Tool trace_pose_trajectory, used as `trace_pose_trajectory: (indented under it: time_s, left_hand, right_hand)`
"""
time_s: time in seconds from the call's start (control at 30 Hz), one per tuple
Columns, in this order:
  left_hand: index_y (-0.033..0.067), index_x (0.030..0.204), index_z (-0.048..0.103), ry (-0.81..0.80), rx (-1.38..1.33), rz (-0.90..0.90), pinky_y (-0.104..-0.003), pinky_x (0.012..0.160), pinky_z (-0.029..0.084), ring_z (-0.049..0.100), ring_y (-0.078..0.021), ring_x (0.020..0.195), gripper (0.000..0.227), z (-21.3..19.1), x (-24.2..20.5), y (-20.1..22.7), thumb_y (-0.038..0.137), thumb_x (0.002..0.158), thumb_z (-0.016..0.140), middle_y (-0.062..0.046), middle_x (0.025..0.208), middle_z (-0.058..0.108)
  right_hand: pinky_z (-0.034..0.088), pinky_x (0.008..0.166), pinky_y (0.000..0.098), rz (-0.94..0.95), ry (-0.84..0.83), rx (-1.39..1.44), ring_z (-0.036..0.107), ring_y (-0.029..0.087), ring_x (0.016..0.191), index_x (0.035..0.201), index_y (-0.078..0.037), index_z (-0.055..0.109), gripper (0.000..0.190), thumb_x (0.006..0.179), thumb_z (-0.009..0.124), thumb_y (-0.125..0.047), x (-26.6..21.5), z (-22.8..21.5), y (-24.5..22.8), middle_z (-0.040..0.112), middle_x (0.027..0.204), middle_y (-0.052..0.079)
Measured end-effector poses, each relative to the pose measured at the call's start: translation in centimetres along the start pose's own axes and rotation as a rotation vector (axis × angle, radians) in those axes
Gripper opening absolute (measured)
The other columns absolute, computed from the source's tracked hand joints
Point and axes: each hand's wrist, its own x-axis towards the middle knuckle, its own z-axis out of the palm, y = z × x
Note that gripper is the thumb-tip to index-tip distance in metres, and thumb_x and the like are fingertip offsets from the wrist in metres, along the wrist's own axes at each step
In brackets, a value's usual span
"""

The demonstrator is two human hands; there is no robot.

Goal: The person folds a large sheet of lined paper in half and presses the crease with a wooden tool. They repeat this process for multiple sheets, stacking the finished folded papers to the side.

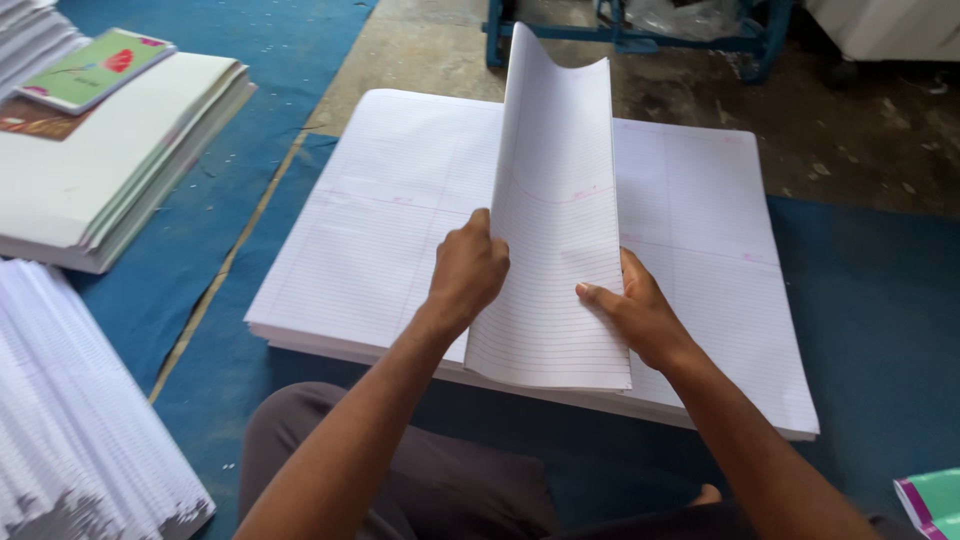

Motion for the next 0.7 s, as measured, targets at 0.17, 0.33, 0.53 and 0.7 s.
trace_pose_trajectory:
  time_s: [0.17, 0.33, 0.53, 0.7]
  left_hand:
    - [-0.0100, 0.129, 0.050, 0.067, -0.044, -0.020, -0.038, 0.058, 0.065, 0.075, -0.0294, 0.067, 0.041, -5.1, -1.8, -0.2, 0.011, 0.094, 0.048, -0.027, 0.091, 0.071]
    - [-0.0081, 0.128, 0.051, 0.125, -0.043, -0.070, -0.039, 0.068, 0.066, 0.077, -0.0326, 0.075, 0.040, -9.7, -4.0, -1.2, 0.014, 0.095, 0.049, -0.028, 0.100, 0.070]
    - [-0.0076, 0.128, 0.054, 0.241, -0.012, -0.070, -0.043, 0.082, 0.062, 0.077, -0.0355, 0.082, 0.042, -15.3, -7.6, -2.3, 0.017, 0.094, 0.053, -0.031, 0.103, 0.071]
    - [-0.0070, 0.129, 0.055, 0.366, -0.017, -0.054, -0.045, 0.087, 0.058, 0.076, -0.0350, 0.090, 0.044, -18.9, -10.6, -3.5, 0.017, 0.092, 0.057, -0.028, 0.110, 0.071]
  right_hand:
    - [0.059, 0.093, 0.0415, -0.063, -0.025, 0.038, 0.072, 0.036, 0.108, 0.143, 0.005, 0.037, 0.068, 0.086, 0.062, -0.023, -0.2, 2.6, -3.8, 0.064, 0.120, 0.033]
    - [0.061, 0.088, 0.0395, -0.078, -0.065, 0.066, 0.073, 0.034, 0.103, 0.142, 0.004, 0.040, 0.067, 0.085, 0.063, -0.020, -0.3, 5.4, -7.0, 0.065, 0.118, 0.033]
    - [0.063, 0.083, 0.0366, -0.143, -0.127, 0.092, 0.076, 0.031, 0.094, 0.143, 0.004, 0.039, 0.068, 0.084, 0.064, -0.017, -0.8, 9.3, -10.5, 0.067, 0.114, 0.031]
    - [0.063, 0.082, 0.0366, -0.183, -0.199, 0.095, 0.077, 0.031, 0.089, 0.143, 0.003, 0.040, 0.067, 0.084, 0.065, -0.017, -1.1, 12.2, -13.0, 0.069, 0.110, 0.031]
